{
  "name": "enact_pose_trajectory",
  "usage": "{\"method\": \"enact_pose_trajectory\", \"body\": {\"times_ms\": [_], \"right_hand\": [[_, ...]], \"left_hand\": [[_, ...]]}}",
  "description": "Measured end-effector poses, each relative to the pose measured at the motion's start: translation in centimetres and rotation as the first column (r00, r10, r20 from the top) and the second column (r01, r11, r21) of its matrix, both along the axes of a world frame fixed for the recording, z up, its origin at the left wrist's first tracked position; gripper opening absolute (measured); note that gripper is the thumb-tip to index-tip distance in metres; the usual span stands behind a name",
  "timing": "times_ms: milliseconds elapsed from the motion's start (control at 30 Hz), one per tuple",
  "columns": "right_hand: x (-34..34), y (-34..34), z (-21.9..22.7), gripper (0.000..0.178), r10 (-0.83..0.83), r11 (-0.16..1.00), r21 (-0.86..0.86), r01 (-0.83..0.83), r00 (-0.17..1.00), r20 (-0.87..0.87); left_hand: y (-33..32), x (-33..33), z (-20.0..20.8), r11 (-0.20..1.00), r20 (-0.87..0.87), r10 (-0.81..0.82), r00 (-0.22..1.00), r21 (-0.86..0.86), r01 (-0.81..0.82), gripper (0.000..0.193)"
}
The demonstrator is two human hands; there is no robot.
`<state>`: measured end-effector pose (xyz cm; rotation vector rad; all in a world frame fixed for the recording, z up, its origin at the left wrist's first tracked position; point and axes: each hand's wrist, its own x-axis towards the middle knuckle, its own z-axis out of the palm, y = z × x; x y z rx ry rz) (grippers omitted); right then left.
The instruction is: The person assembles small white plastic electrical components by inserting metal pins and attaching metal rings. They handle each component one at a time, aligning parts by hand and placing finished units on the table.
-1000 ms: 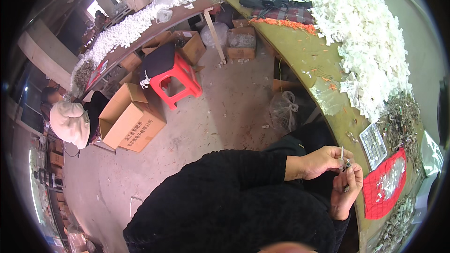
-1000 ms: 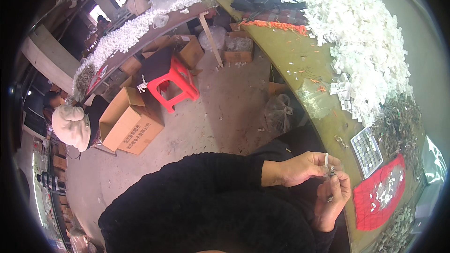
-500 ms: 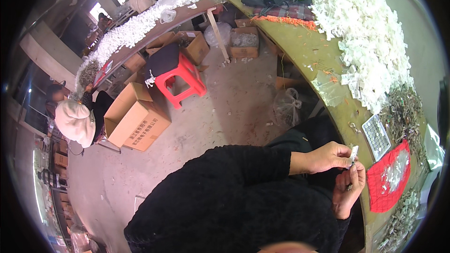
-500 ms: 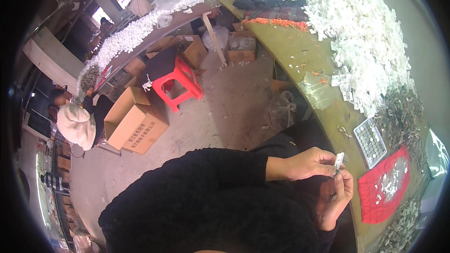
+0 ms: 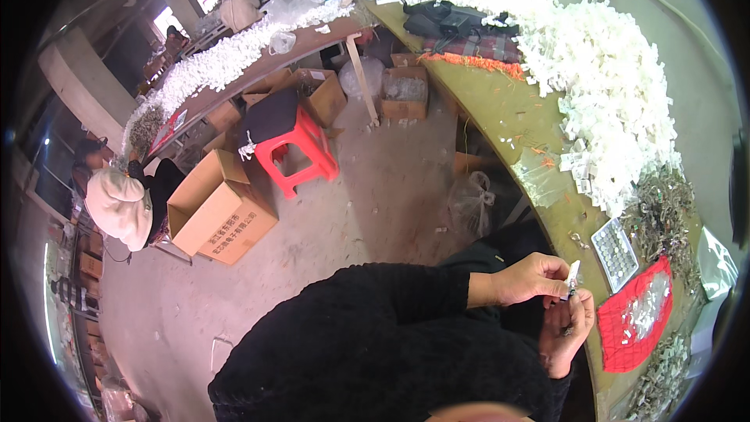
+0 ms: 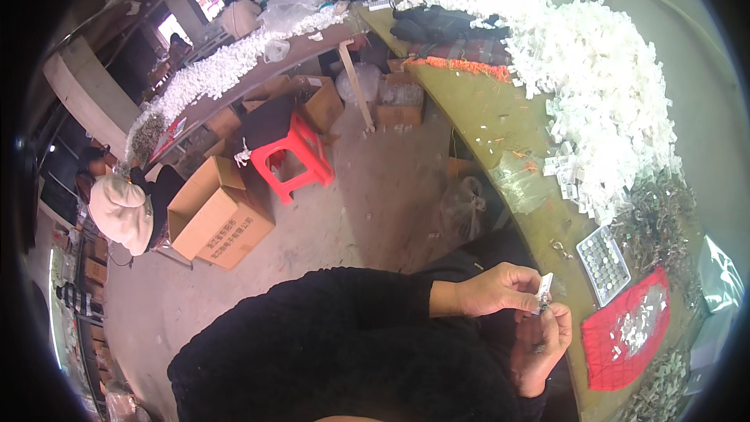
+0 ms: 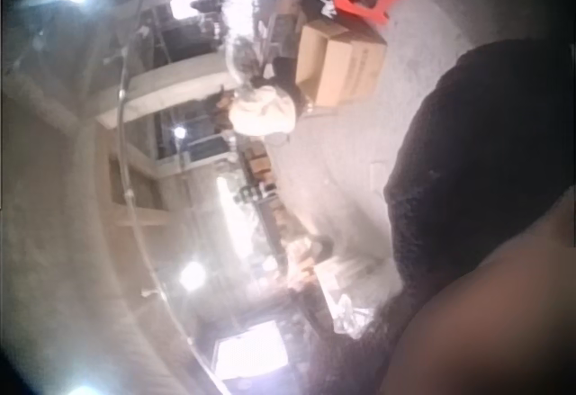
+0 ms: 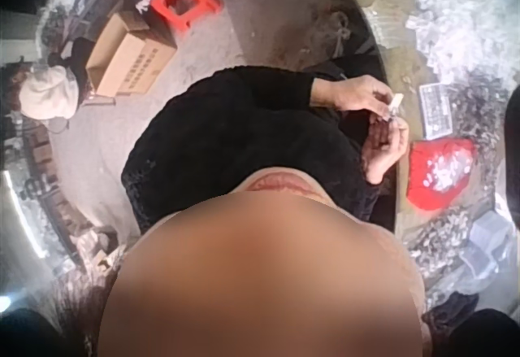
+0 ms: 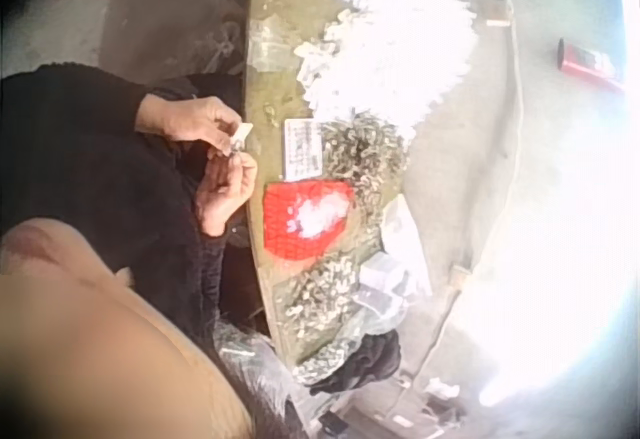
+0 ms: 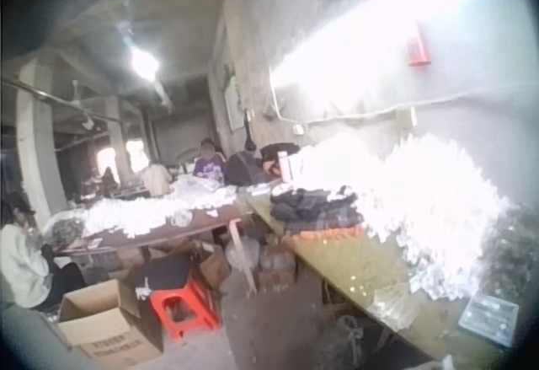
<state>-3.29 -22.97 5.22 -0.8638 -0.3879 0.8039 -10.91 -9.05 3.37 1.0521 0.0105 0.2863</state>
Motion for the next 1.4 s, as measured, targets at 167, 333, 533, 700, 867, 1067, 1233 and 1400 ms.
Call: {"method": "enact_pose_trajectory", "body": {"times_ms": [167, 333, 533, 700, 867, 1067, 1233, 1400], "right_hand": [[0.7, 0.3, -0.5, 0.01, 0.052, 0.997, -0.05, -0.054, 0.998, -0.033], [1.3, 1.8, -0.2, 0.011, 0.068, 0.994, -0.081, -0.067, 0.998, 0.006], [1.2, 3.9, 0.6, 0.011, -0.044, 0.981, -0.181, 0.066, 0.991, 0.123], [2.4, 3.8, 0.3, 0.012, 0.058, 0.981, -0.189, -0.038, 0.993, 0.1], [2.9, 3.6, 0.3, 0.011, 0.105, 0.977, -0.18, -0.111, 0.994, -0.044], [3.4, 2.6, 0.2, 0.011, 0.096, 0.961, -0.262, -0.083, 0.995, 0.038], [2.5, 2.2, -1.0, 0.014, 0.024, 0.987, -0.161, 0.003, 0.986, 0.166], [1.0, 2.2, -2.4, 0.02, -0.065, 0.995, -0.052, 0.09, 0.929, 0.366]], "left_hand": [[0.9, 0.3, -0.9, 0.997, 0.022, -0.031, 0.999, -0.077, 0.033, 0.019], [2.3, 0.7, -0.8, 0.998, 0.037, -0.018, 0.999, -0.065, 0.02, 0.019], [3.5, 0.9, 0.0, 0.988, -0.059, 0.049, 0.997, -0.141, -0.057, 0.014], [4.3, 1.2, -1.3, 0.981, -0.05, 0.066, 0.997, -0.182, -0.074, 0.017], [5.0, 1.9, -2.3, 0.994, 0.06, 0.035, 0.998, -0.108, -0.029, 0.025], [4.6, 2.5, -2.7, 0.999, 0.09, 0.012, 0.996, -0.053, -0.008, 0.025], [4.3, 2.5, -2.6, 0.998, 0.083, 0.029, 0.996, 0.048, -0.033, 0.021], [3.8, 2.1, -2.4, 0.998, 0.025, 0.068, 0.997, 0.003, -0.068, 0.023]]}}
